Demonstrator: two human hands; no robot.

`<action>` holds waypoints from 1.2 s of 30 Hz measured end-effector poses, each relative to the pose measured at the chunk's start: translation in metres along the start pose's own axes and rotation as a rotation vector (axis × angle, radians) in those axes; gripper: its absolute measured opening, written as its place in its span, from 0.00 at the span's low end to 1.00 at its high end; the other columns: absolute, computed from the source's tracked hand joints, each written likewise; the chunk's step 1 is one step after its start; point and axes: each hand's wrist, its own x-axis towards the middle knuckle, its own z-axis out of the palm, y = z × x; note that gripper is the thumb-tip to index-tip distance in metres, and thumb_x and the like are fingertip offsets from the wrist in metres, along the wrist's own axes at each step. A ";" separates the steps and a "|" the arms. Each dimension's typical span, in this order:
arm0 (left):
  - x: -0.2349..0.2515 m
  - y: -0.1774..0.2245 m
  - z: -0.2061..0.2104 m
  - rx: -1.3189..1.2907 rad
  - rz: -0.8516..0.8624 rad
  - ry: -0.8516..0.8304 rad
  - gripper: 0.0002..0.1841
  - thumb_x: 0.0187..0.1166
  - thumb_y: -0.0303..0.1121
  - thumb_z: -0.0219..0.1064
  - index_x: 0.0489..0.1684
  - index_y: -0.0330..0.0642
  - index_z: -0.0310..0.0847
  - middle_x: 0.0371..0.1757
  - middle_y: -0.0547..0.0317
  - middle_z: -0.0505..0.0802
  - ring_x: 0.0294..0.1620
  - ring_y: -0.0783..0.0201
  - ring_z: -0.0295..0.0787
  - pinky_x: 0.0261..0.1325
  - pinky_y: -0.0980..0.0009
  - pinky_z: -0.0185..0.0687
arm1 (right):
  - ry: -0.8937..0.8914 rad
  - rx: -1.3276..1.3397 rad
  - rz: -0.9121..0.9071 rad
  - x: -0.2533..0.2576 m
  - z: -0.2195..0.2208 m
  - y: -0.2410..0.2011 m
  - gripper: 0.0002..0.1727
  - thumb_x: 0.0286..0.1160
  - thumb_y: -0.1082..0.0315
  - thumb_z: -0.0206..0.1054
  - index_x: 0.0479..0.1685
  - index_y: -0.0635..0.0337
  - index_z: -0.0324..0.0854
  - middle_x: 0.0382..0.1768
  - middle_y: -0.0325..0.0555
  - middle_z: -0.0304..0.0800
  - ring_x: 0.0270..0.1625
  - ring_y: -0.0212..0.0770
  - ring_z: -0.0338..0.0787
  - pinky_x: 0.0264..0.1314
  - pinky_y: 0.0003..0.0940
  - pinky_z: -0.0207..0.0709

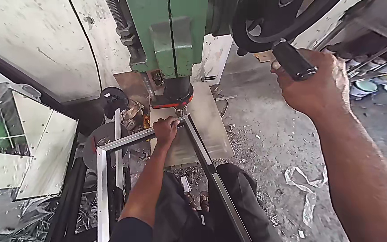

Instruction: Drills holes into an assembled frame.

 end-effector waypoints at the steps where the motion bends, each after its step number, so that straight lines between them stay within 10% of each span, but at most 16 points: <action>1: 0.000 0.000 0.000 0.003 -0.001 -0.002 0.12 0.81 0.51 0.69 0.49 0.61 0.96 0.43 0.63 0.99 0.49 0.53 0.92 0.60 0.44 0.78 | 0.000 0.000 -0.001 0.000 0.001 0.001 0.22 0.88 0.50 0.53 0.39 0.62 0.77 0.33 0.62 0.83 0.39 0.67 0.86 0.35 0.70 0.68; 36: 0.000 0.000 -0.001 -0.067 0.013 0.029 0.10 0.80 0.48 0.70 0.47 0.62 0.97 0.44 0.66 0.99 0.47 0.54 0.92 0.61 0.44 0.77 | 0.060 0.023 0.006 -0.001 0.012 0.002 0.27 0.85 0.45 0.53 0.40 0.64 0.78 0.35 0.65 0.84 0.42 0.67 0.87 0.39 0.71 0.68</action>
